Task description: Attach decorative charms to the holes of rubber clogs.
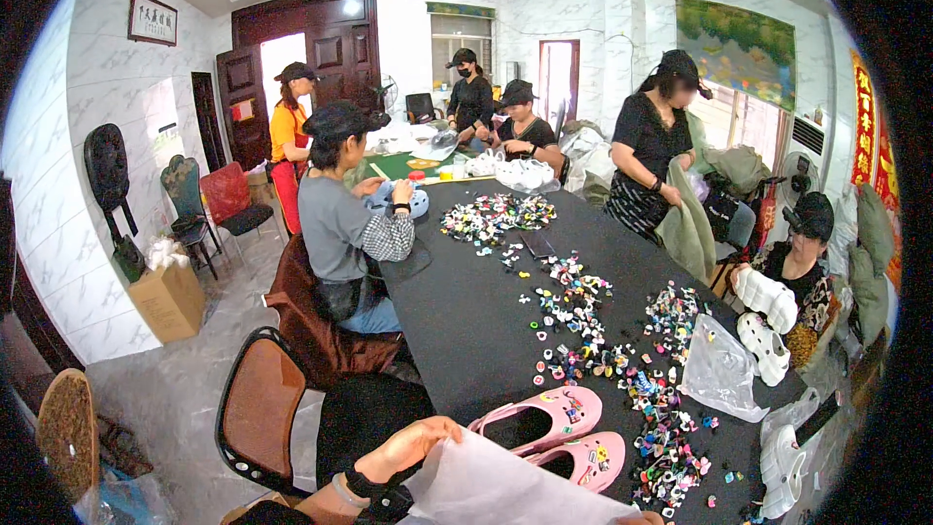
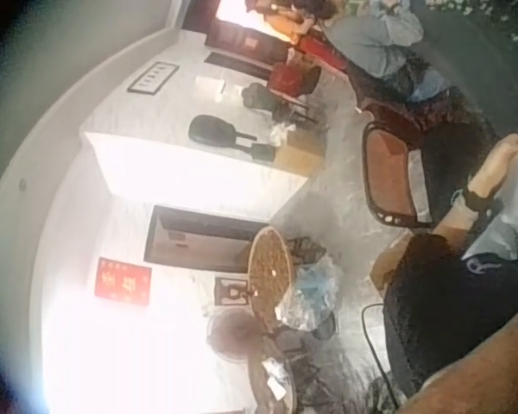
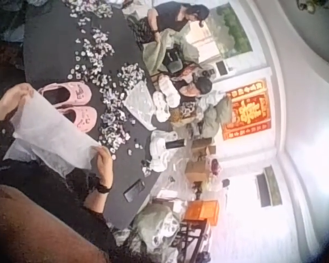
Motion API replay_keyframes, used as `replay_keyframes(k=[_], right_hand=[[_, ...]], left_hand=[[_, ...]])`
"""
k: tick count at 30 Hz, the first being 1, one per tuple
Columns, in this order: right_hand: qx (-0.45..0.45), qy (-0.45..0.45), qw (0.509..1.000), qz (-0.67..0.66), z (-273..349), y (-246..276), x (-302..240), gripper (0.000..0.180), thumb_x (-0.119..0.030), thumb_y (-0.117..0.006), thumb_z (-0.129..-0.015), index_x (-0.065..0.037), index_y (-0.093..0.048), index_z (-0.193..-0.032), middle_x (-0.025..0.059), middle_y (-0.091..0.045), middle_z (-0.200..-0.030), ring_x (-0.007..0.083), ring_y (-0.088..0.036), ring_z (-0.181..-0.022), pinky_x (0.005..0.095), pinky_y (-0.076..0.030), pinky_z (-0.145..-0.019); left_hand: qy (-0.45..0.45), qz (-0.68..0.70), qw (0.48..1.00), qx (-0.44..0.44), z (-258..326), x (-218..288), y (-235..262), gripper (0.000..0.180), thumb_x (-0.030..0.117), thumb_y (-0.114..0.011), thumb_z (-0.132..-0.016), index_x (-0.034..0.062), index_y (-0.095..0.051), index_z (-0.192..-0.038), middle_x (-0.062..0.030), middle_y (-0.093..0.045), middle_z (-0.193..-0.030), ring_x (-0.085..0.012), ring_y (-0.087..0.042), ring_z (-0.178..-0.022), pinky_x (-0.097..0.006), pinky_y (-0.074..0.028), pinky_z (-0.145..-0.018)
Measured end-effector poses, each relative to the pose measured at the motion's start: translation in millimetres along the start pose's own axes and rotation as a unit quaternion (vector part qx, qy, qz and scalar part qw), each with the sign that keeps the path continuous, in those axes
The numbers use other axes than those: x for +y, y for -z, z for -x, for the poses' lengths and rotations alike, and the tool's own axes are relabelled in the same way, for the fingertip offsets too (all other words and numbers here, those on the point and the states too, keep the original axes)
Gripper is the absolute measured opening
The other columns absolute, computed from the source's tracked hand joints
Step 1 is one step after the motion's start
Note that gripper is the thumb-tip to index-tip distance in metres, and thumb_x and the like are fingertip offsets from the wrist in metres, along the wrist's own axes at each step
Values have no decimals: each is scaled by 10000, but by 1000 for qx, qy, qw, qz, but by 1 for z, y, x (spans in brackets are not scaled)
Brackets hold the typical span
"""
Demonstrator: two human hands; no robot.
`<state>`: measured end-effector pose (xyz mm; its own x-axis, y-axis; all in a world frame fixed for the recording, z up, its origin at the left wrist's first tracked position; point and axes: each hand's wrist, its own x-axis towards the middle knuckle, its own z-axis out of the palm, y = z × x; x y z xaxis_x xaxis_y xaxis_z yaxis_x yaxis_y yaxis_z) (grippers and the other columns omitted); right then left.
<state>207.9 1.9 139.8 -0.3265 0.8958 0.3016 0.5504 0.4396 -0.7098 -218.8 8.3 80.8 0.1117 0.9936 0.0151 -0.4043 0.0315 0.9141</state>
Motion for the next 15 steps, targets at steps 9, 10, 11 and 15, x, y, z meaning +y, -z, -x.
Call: replay_keyframes(k=[9,10,11,15], right_hand=[[-37,100,989,98,3,12,-79,697,-102,-766,-685,-23,-487,-1320,188,-482,-1361,371,-433,-1267,428,-324,-1072],[-58,119,986,100,0,6,-87,710,-112,-766,-684,-20,-479,-1326,189,-471,-1371,374,-436,-1259,434,-329,-1062],[-79,138,982,102,-4,-1,-92,723,-122,-767,-682,-17,-470,-1333,189,-461,-1380,378,-439,-1251,439,-334,-1052],[-196,159,967,35,-18,-25,-87,456,-115,-735,-709,-43,-627,-1146,183,-644,-1037,367,-593,-995,442,-455,-846]], left_hand=[[-158,-383,878,-238,27,60,-54,229,36,-533,-894,35,-576,-1118,-114,-621,-1069,-265,-605,-1024,-387,-478,-876],[-171,-399,856,-279,30,66,-60,251,19,-491,-880,32,-584,-1113,-144,-626,-1033,-318,-606,-993,-402,-482,-863],[-193,-388,838,-332,32,71,-65,265,22,-479,-878,34,-579,-1123,-159,-615,-1044,-354,-596,-982,-413,-489,-839],[-286,-388,773,-413,40,84,-81,321,-23,-501,-824,55,-575,-1127,-161,-606,-1105,-336,-603,-1004,-411,-498,-818]])
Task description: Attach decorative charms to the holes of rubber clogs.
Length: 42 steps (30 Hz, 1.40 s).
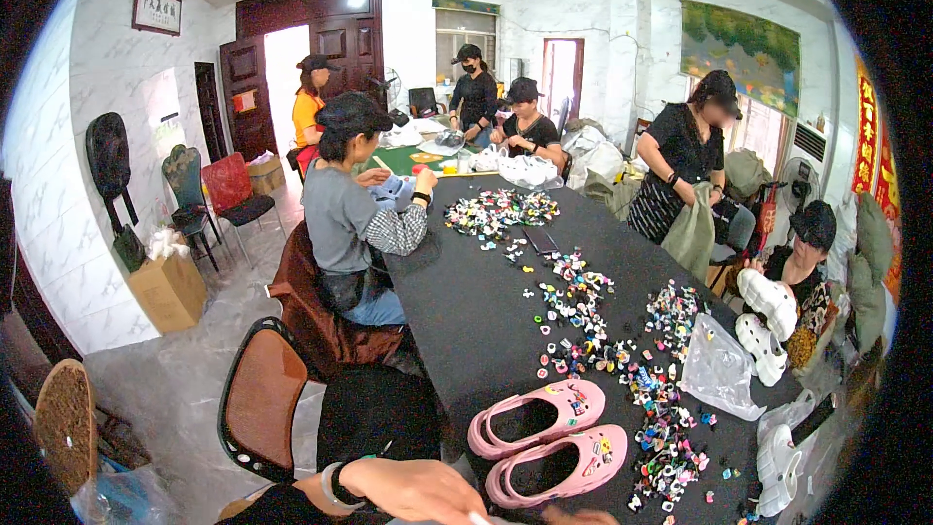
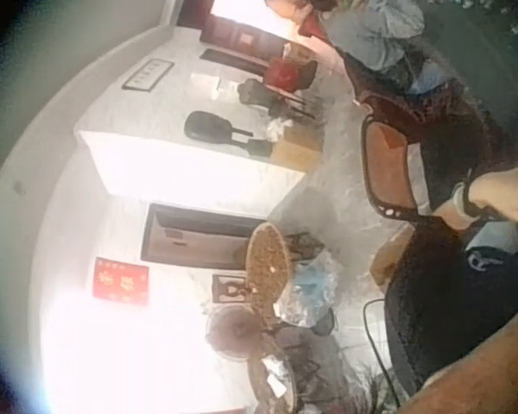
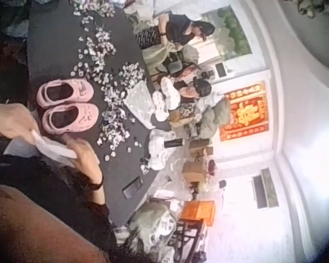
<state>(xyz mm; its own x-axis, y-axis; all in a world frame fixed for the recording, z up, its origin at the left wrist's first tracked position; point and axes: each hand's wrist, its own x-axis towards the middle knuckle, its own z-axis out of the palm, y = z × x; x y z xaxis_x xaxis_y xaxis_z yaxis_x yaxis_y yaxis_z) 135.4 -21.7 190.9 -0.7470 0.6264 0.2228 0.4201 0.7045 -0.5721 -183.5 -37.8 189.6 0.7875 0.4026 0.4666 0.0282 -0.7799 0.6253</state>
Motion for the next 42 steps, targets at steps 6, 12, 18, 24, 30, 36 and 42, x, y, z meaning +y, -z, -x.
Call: replay_keyframes(k=[6,12,18,24,30,36,42], right_hand=[[129,-157,962,-179,20,-11,23,179,11,-651,-797,15,-664,-976,90,-689,-867,198,-637,-738,317,-498,-671],[340,-250,804,-419,4,-41,24,328,-23,-673,-842,48,-593,-1152,67,-649,-1025,165,-599,-898,282,-474,-800],[306,-302,801,-417,-8,-63,37,257,-39,-659,-865,43,-626,-1107,70,-644,-1050,141,-594,-885,278,-473,-739],[258,-340,850,-309,1,-67,52,252,-167,-641,-903,41,-628,-1044,32,-654,-879,96,-583,-761,257,-474,-667],[309,-320,840,-312,4,-79,58,242,-171,-665,-885,37,-634,-1003,0,-636,-804,60,-545,-713,237,-453,-620],[313,-314,812,-380,4,-92,61,268,-204,-593,-942,26,-610,-1077,-23,-623,-911,57,-537,-798,224,-441,-684],[389,-348,679,-516,-6,-102,65,367,-218,-557,-966,14,-524,-1249,30,-624,-1069,100,-566,-933,269,-466,-817]], left_hand=[[88,-94,943,308,32,1,19,674,99,-761,-779,90,-434,-1369,-185,-505,-1355,-337,-484,-1261,-459,-376,-1046],[145,19,969,198,12,-48,-32,1102,305,-829,-722,9,-100,-1494,-162,-228,-1524,-260,-150,-1437,-416,-169,-1149],[362,374,821,235,-11,-59,-66,731,209,-705,-864,13,-300,-1440,-81,-459,-1354,-167,-447,-1222,-330,-369,-1029],[315,253,858,316,-12,-73,-63,504,178,-668,-896,2,-461,-1321,-52,-583,-1195,-110,-548,-1074,-282,-465,-895],[353,232,853,305,-4,-79,-73,320,157,-745,-830,7,-604,-1075,3,-652,-886,-46,-591,-707,-209,-490,-608],[390,231,819,350,-8,-76,-74,186,144,-735,-834,4,-678,-944,4,-655,-737,-34,-557,-619,-199,-432,-544],[392,151,847,327,-2,-80,-81,200,141,-694,-867,-16,-688,-991,5,-666,-765,-46,-562,-661,-219,-449,-591]])
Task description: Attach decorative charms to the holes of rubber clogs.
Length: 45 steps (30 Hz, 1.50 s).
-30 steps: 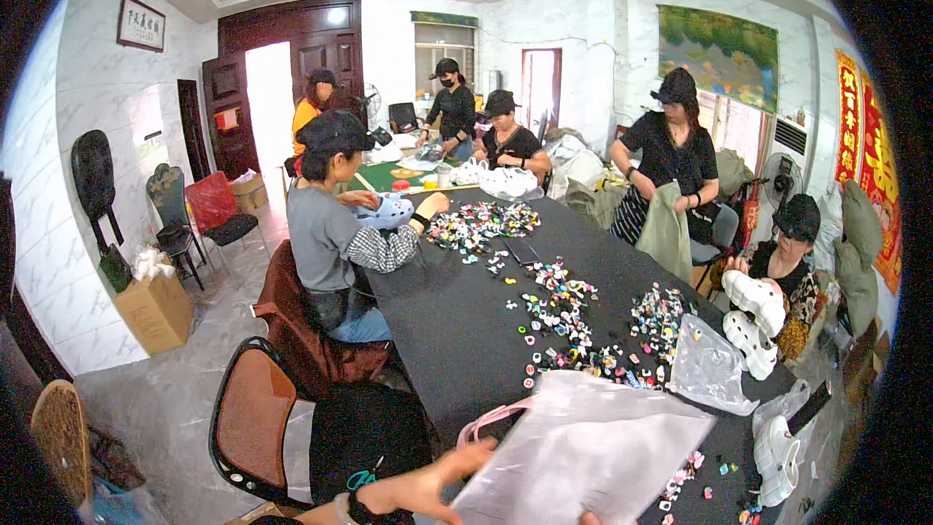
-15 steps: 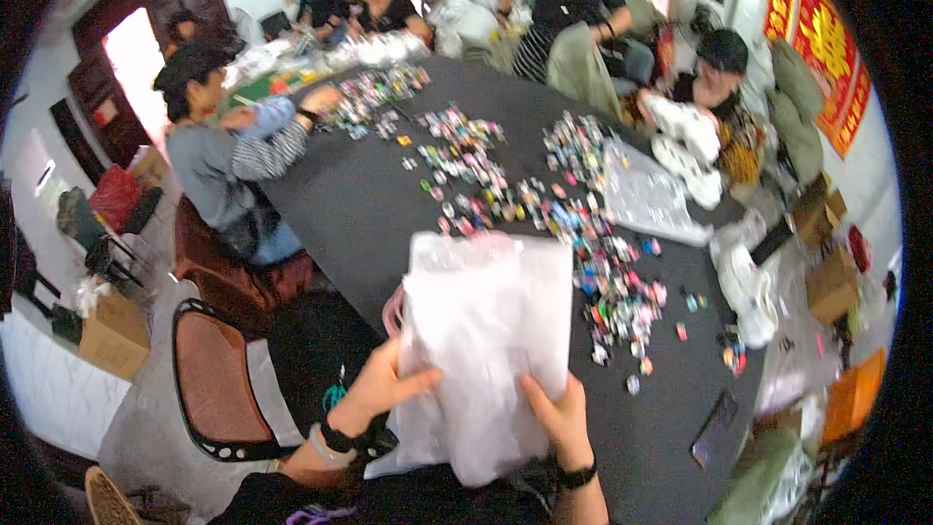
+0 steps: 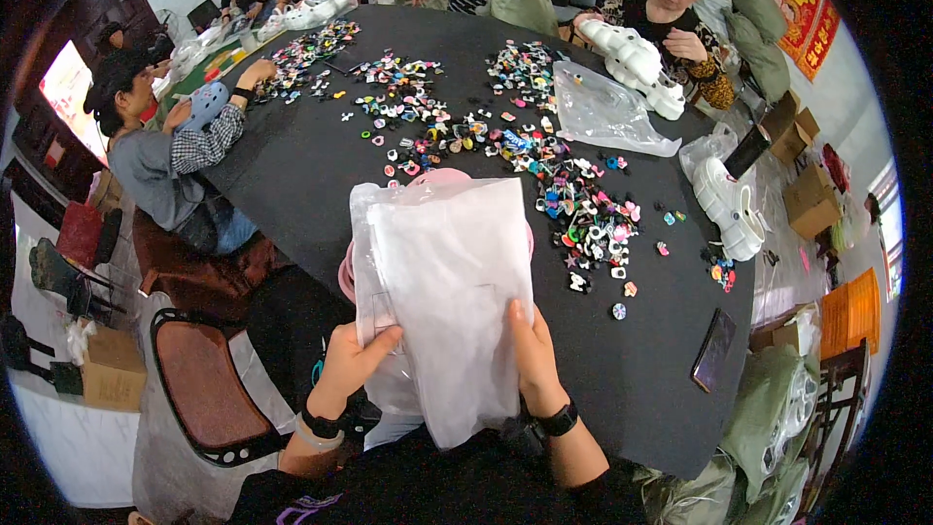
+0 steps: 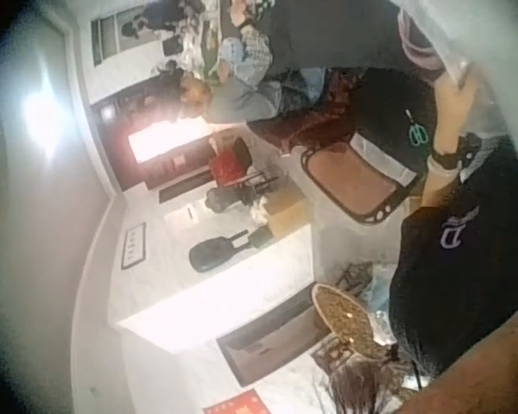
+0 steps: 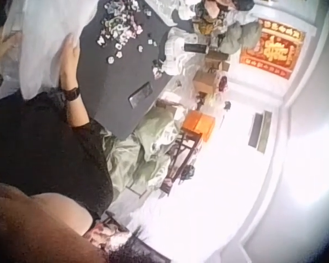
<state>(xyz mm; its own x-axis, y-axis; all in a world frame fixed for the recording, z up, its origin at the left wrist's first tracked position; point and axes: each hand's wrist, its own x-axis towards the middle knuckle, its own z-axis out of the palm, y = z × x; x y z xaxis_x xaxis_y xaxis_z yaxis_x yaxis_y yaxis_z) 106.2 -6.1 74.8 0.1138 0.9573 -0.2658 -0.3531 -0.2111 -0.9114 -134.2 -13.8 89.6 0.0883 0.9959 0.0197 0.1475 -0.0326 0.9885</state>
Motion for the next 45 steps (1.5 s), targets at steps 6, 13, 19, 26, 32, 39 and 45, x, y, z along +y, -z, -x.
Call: replay_keyframes(k=[6,13,19,26,32,39,45], right_hand=[[-252,-42,967,-7,-4,22,-9,403,-188,-700,-867,-1,-559,-1195,75,-641,-1104,113,-605,-956,262,-490,-815],[-98,36,985,135,2,13,1,437,-178,-763,-811,27,-576,-1149,83,-676,-1018,134,-638,-865,276,-520,-766],[-137,29,982,125,12,11,6,496,-241,-751,-824,25,-549,-1191,91,-653,-1067,153,-621,-936,295,-498,-829],[-257,-27,940,221,9,25,-3,424,-261,-666,-898,17,-571,-1204,51,-659,-993,105,-592,-896,270,-480,-799],[-245,-36,941,232,13,24,2,426,-275,-671,-892,16,-583,-1190,66,-671,-974,97,-603,-852,273,-494,-757],[-335,17,872,355,7,16,8,579,-336,-759,-795,3,-568,-1224,167,-696,-986,218,-683,-886,330,-524,-778],[-364,29,874,320,15,8,8,544,-373,-722,-818,-26,-574,-1210,199,-685,-973,287,-690,-869,353,-528,-767]], left_hand=[[17,34,997,66,-2,-12,8,222,166,-641,-917,-26,-677,-1023,-26,-675,-861,-72,-588,-793,-230,-466,-709],[-10,116,992,-44,5,-11,-10,396,109,-712,-854,-26,-566,-1196,-49,-649,-1085,-106,-589,-972,-266,-483,-835],[39,139,989,-13,8,-11,-14,386,42,-731,-815,-36,-581,-1162,-71,-655,-1080,-130,-604,-997,-291,-492,-853],[65,292,951,82,3,-29,1,267,38,-623,-894,-37,-586,-1148,-82,-651,-1092,-144,-613,-972,-290,-478,-866],[122,210,968,64,12,-43,17,272,167,-531,-975,-33,-579,-1153,-81,-642,-1097,-153,-607,-989,-296,-473,-865],[94,360,915,153,19,-53,9,361,221,-471,-1006,-25,-488,-1269,-129,-579,-1222,-202,-572,-1088,-354,-457,-938],[98,279,939,173,28,-69,20,467,253,-462,-1009,-22,-373,-1375,-143,-480,-1350,-250,-494,-1207,-398,-405,-1013]])
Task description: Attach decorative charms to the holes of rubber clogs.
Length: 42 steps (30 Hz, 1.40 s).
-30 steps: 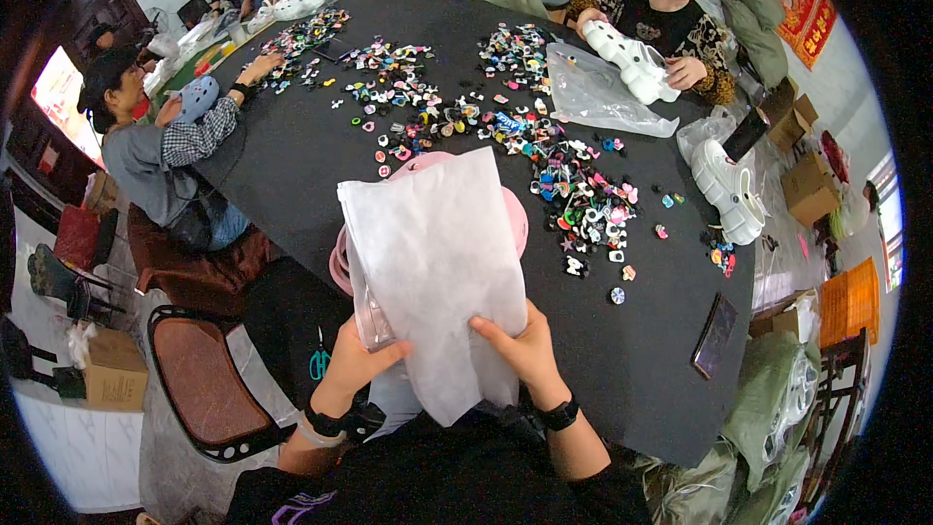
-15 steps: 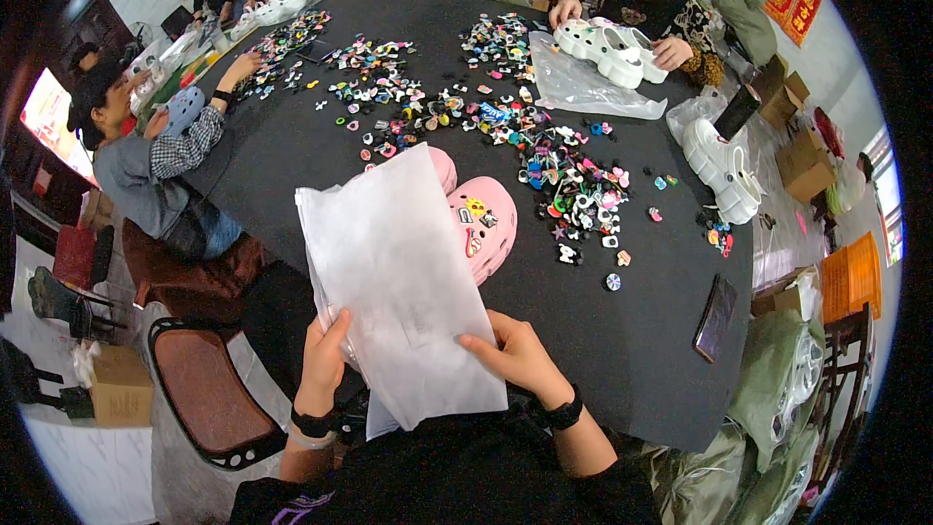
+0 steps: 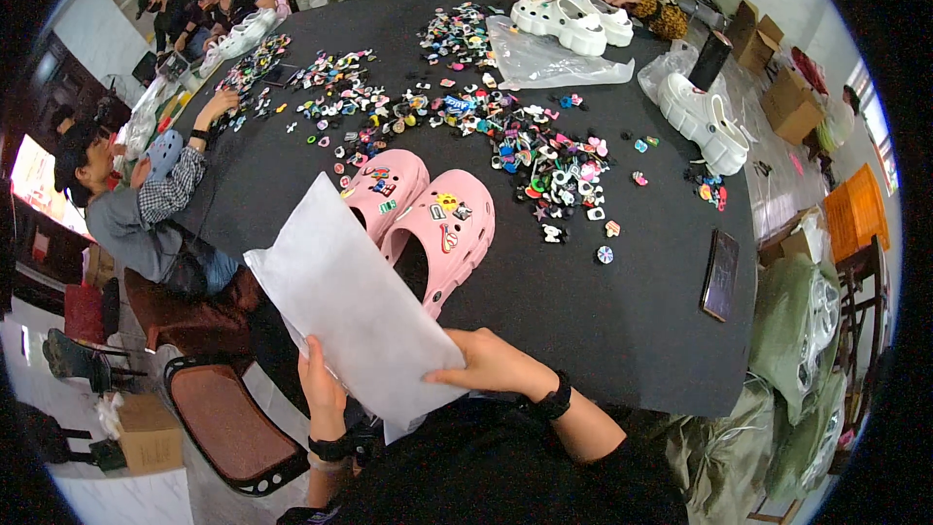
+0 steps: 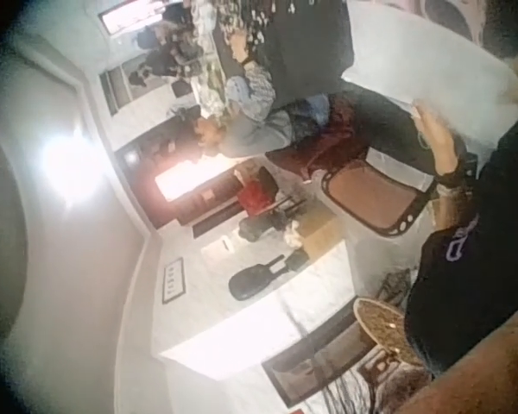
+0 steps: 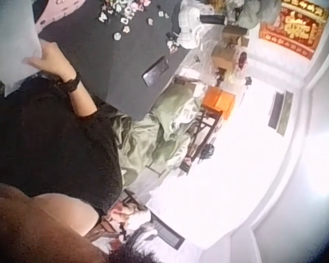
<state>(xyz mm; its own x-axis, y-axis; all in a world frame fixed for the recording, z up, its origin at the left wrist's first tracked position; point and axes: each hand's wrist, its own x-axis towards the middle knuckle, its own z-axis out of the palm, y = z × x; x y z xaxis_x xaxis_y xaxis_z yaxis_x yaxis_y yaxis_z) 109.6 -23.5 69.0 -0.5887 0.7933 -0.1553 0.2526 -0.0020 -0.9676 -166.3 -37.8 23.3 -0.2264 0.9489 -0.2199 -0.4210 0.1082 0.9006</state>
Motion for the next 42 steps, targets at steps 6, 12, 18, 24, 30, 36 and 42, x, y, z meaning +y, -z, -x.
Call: replay_keyframes(k=[6,12,18,24,30,36,42], right_hand=[[29,73,994,71,-10,12,-7,431,-415,-598,-909,-19,-582,-1079,123,-595,-754,246,-597,-691,338,-474,-664],[-2,141,990,23,-20,7,-17,347,-304,-621,-916,-14,-600,-1105,147,-661,-791,249,-642,-665,336,-490,-633],[-76,144,973,-164,-16,2,-4,198,-113,-579,-922,4,-658,-1060,92,-686,-885,164,-619,-825,309,-473,-736],[-80,150,944,-284,-16,2,7,180,-114,-561,-898,-10,-682,-816,49,-584,-847,149,-522,-793,270,-400,-716],[-36,31,853,-519,-18,6,-2,646,-365,-589,-909,-45,-314,-1398,101,-566,-1206,196,-554,-1100,352,-420,-946],[-1,53,965,-256,-9,-8,-6,848,-404,-729,-810,-29,-296,-1434,135,-471,-1351,206,-449,-1255,370,-340,-1053],[44,-11,851,-522,-13,-24,10,717,-271,-712,-850,-8,-343,-1405,110,-479,-1365,216,-450,-1270,389,-341,-1078]], left_hand=[[-55,-170,983,-46,5,2,40,400,183,-501,-991,-45,-440,-1314,-124,-555,-1257,-212,-550,-1105,-347,-428,-957],[-136,-319,917,-197,11,13,65,423,226,-623,-926,-62,-525,-1219,-88,-629,-1126,-161,-590,-987,-309,-470,-844],[-22,-80,981,-175,26,24,63,403,156,-631,-896,-39,-513,-1229,-98,-638,-1075,-189,-622,-951,-335,-508,-818],[31,-39,965,-257,20,30,54,200,189,-593,-897,-2,-647,-878,-132,-644,-838,-226,-631,-730,-351,-516,-653],[-13,-5,990,-143,5,40,25,251,63,-587,-775,7,-545,-534,-132,-619,-766,-229,-618,-664,-293,-485,-591],[-279,-133,944,-114,4,63,7,153,26,-631,-748,50,-577,-607,-141,-581,-752,-226,-581,-685,-296,-446,-604],[-389,-203,899,-20,26,62,-4,173,78,-668,-757,103,-576,-612,-148,-594,-750,-231,-564,-686,-293,-417,-624]])
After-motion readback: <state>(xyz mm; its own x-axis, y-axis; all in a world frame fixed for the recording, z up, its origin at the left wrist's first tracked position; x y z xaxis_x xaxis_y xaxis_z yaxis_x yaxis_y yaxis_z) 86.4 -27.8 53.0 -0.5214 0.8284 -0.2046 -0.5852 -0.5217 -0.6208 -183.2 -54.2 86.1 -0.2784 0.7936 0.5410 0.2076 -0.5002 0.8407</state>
